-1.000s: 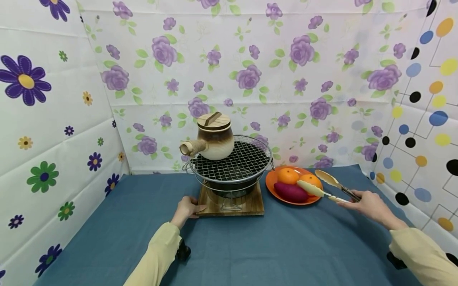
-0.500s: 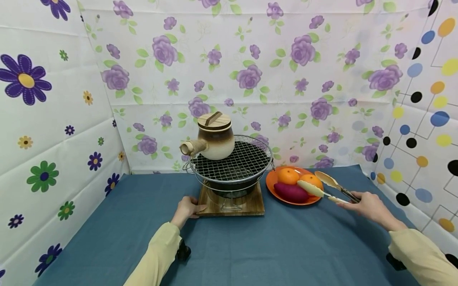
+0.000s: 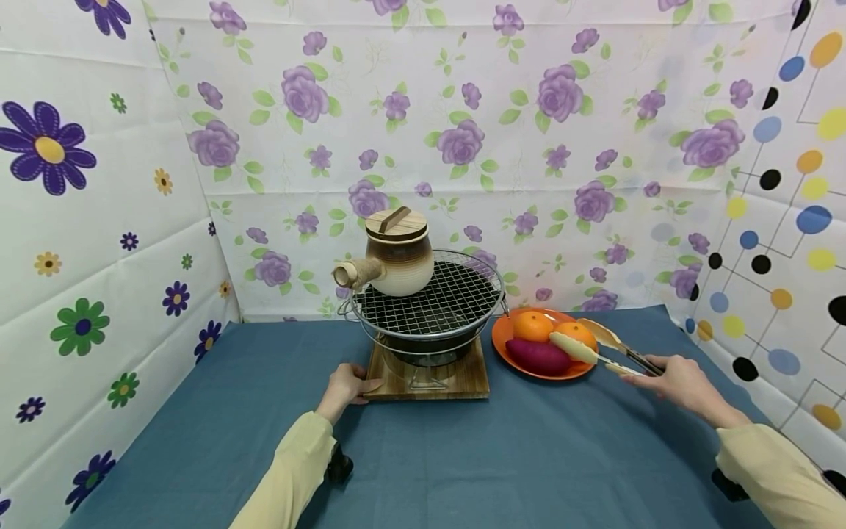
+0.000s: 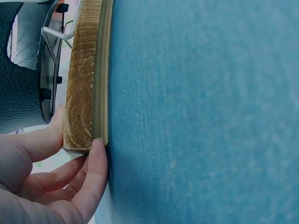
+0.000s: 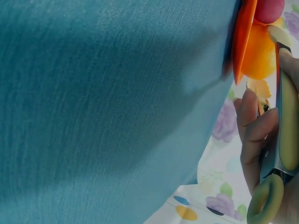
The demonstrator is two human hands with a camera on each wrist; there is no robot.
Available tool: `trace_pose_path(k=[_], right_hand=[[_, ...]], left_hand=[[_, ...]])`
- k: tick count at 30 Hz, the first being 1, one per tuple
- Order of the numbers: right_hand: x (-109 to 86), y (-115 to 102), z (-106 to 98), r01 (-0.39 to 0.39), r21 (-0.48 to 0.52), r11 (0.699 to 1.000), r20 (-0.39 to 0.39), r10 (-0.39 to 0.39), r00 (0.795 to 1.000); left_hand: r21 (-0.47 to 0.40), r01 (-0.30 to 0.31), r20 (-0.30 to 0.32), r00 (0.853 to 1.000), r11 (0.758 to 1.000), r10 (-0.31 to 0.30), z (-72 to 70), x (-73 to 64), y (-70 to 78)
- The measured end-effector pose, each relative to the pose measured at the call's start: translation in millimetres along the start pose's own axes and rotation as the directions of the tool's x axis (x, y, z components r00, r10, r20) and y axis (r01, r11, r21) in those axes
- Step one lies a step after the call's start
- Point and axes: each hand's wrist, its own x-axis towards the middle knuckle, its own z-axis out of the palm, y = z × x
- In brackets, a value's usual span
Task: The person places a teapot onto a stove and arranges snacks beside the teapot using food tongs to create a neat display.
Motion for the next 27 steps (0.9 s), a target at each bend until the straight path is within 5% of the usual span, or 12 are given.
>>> trace_pose_path(k=[11,27], right_hand=[[0.3,-1.4,-2.8,-0.037,0.007,0.999,0.006,0.037,0.999],[2.4,-9.0,-18.0,0.008,0.005,1.0,-0.06,-0.008,0.998]], left_hand=[[0.004,-0.001,0.007,1.0,1.0,0.001,-0.2,-0.2,1.4],[0.015,-0.014,-0.007,1.0,1.0,0.014,0.7,-0.9,1.4]])
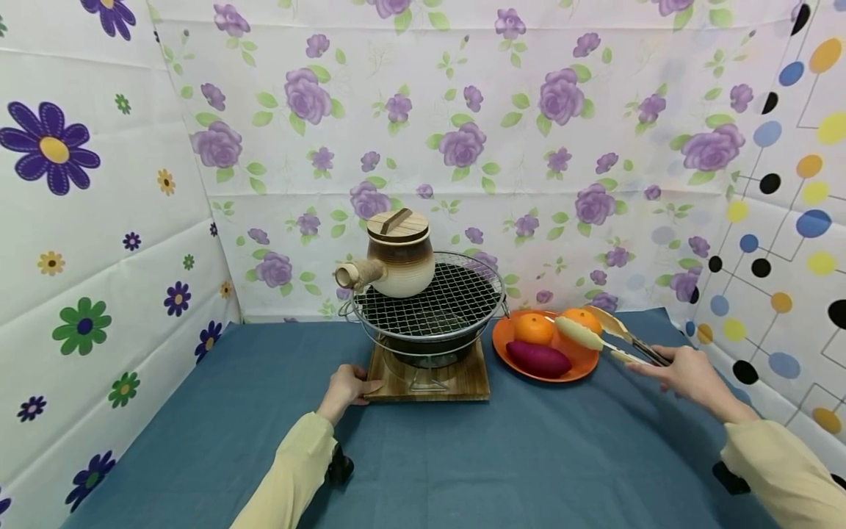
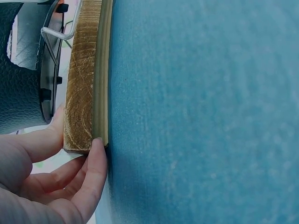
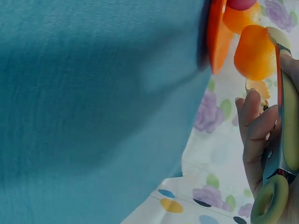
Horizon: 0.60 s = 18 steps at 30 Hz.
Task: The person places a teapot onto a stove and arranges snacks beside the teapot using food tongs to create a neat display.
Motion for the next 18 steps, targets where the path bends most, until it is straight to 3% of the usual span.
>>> trace_pose_path(k=[18], right_hand=[[5.3,-23.1,-18.0,0.048,0.015,0.999,-0.036,-0.047,0.998]], left_hand=[[0.01,-0.027,0.003,1.0,1.0,0.027,-1.5,-1.6,0.1]])
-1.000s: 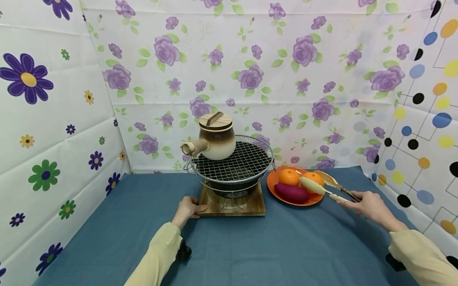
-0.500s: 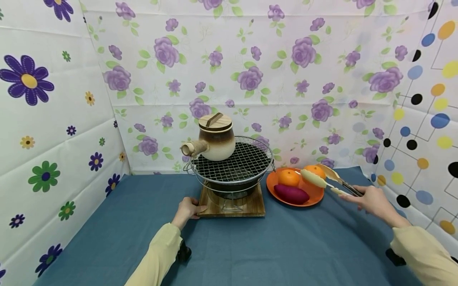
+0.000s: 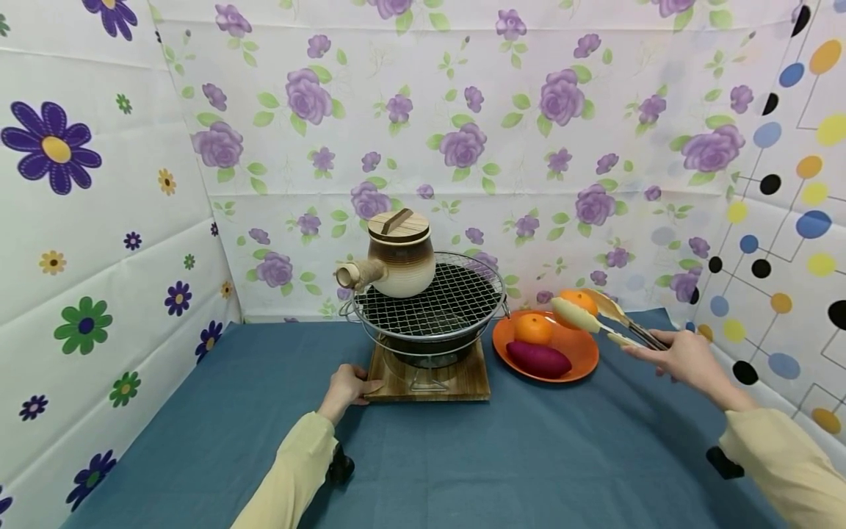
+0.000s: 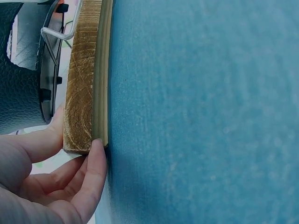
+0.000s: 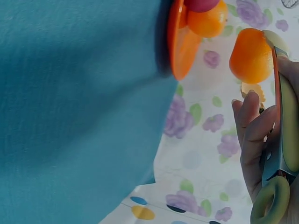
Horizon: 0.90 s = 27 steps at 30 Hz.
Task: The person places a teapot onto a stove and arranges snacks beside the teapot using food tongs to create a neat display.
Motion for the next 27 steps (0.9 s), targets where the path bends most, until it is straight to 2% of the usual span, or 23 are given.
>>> trace_pose_path(k=[16,19,20,23,26,27], right_hand=[[10.4,-28.1,-18.5,-0.019,0.009,1.0,0.005,0.019,1.0],[12.5,-33.4,-21.1,-0.018,0.005,1.0,0.003,0.018,1.0],[13.2,-35.0,-21.7,-0.016,0.006,1.0,0.002,0.016,1.0],[15.0,-40.1,-22.7,-0.018,0.035,0.999,0.01,0.017,1.0],[17.1,-45.3,-23.3,-0.026,0.058,0.998,0.018,0.025,1.0],[17.8,-47.1,-23.6,-0.03,0.063,0.998,0.021,0.029,0.999]], left_hand=[[0.013,-0.008,-0.01,1.0,1.0,0.008,0.3,-0.2,0.2],[-0.003,-0.01,0.0,1.0,1.0,0.01,0.9,5.4,-5.5],[-0.02,-0.044,0.013,0.999,0.999,0.044,2.0,14.1,-16.7],[-0.025,-0.054,0.03,0.998,0.998,0.055,1.7,19.2,-22.2],[-0.027,-0.046,0.022,0.999,0.999,0.047,0.8,15.8,-18.2],[-0.009,-0.012,0.013,1.0,1.0,0.012,-0.5,6.9,-7.0]])
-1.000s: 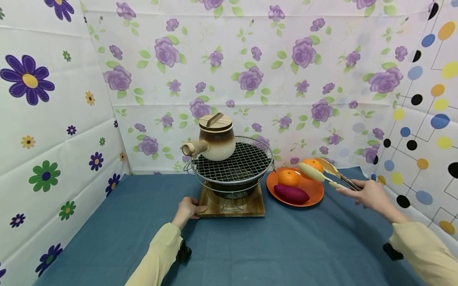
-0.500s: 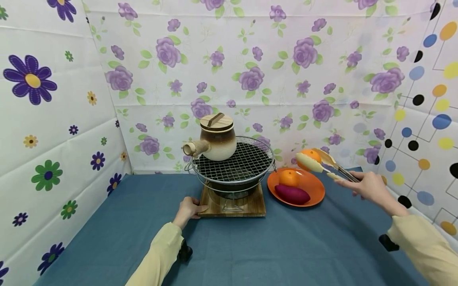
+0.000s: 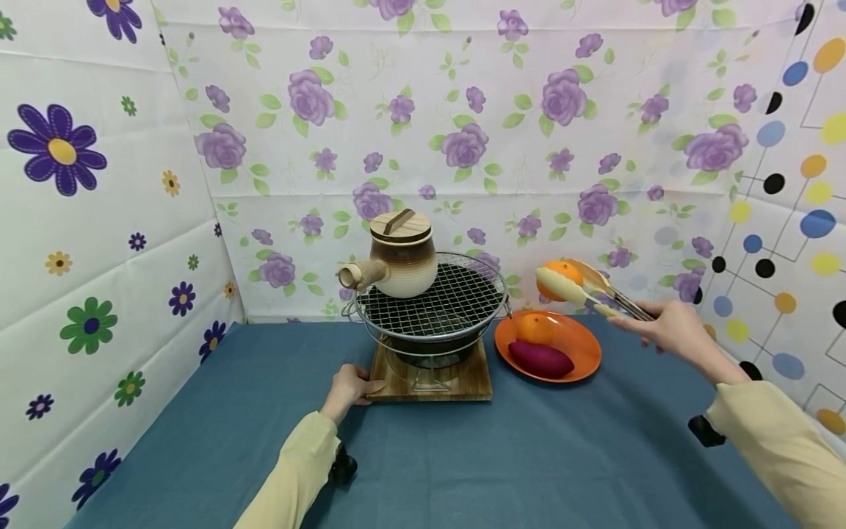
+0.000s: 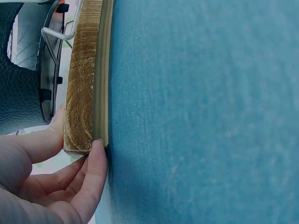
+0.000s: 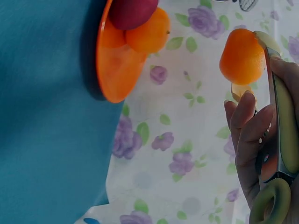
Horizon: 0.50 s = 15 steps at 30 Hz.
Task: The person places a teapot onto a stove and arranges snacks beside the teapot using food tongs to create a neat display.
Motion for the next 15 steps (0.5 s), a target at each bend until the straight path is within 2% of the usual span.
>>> trace_pose_path(k=[3,7,14,15], right_hand=[[1.4,-6.1,-1.4,0.005,-0.009,1.0,-0.003,-0.005,1.0],[4.2,-15.2,-3.2,0.031,-0.022,0.999,-0.013,-0.031,0.999],[11.1,-31.8,-5.5,0.052,-0.01,0.999,-0.008,-0.052,0.999],[11.7,-34.0,-5.7,0.052,-0.003,0.999,-0.002,-0.052,0.999]], left_hand=[[0.013,-0.006,-0.002,1.0,1.0,0.006,-0.7,-7.6,6.9],[0.027,-0.019,-0.003,1.0,0.999,0.019,-0.8,-10.3,8.7],[0.02,0.013,-0.016,1.0,1.0,-0.013,-0.2,-5.6,5.9],[0.012,-0.012,-0.009,1.0,1.0,0.012,-0.1,-3.1,2.0]])
